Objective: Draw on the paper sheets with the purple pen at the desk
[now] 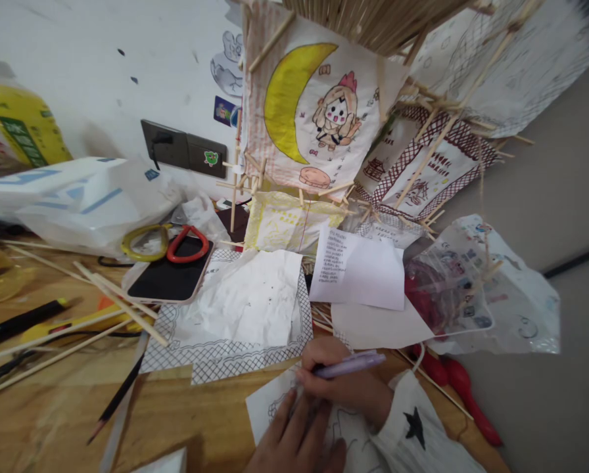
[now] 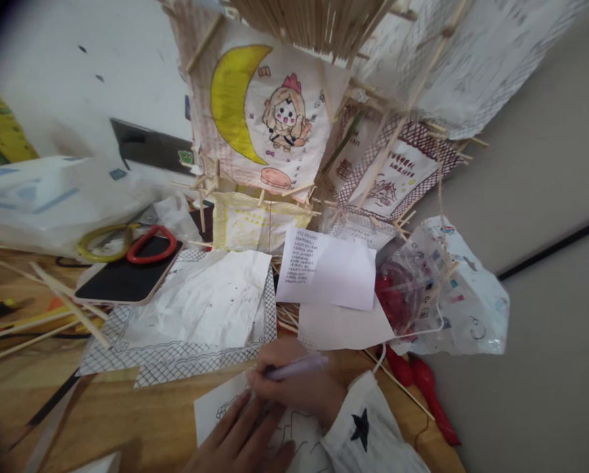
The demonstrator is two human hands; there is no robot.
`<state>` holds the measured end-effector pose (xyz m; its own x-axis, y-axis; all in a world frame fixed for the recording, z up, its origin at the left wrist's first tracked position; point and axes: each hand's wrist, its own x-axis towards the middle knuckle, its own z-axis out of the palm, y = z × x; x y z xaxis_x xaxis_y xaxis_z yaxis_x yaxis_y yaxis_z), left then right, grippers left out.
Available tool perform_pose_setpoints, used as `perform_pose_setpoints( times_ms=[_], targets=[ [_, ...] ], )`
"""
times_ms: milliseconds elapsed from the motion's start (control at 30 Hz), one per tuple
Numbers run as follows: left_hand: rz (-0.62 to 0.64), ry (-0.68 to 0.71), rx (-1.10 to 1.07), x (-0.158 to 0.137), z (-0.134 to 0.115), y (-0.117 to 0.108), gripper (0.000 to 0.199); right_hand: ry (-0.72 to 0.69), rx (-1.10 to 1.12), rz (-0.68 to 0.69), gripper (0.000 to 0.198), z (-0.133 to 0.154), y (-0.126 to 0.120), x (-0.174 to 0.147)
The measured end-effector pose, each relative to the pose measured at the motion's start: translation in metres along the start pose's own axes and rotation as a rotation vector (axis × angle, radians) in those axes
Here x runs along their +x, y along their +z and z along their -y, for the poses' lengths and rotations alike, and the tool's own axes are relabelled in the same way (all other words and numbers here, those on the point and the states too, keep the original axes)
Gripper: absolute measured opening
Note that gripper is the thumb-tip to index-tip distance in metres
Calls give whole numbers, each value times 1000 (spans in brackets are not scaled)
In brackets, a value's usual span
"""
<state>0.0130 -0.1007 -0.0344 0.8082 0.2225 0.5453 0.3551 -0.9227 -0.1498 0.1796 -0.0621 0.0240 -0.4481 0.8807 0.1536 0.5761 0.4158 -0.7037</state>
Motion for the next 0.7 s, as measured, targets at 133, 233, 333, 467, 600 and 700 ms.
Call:
perform_pose_setpoints(
  times_ms=[133,233,333,467,600,700],
  targets=[
    [17,0,9,0,-1,1,33,-9,-21,-3,29,0,0,0],
    [19,-10,20,0,-2,1,33,22,-17,-25,28,0,0,1],
    [12,-16,-6,1,-2,1,32,21,-1,-24,27,1,0,1],
    [17,-16,-3,2,0,-1,31,-27,-18,-15,27,3,-1,2],
    [7,-28,27,4,0,-2,30,62,-40,-48,28,4,-2,2],
    [-11,-37,54,4,0,-1,28,65,-17,-51,27,4,-2,2]
  ],
)
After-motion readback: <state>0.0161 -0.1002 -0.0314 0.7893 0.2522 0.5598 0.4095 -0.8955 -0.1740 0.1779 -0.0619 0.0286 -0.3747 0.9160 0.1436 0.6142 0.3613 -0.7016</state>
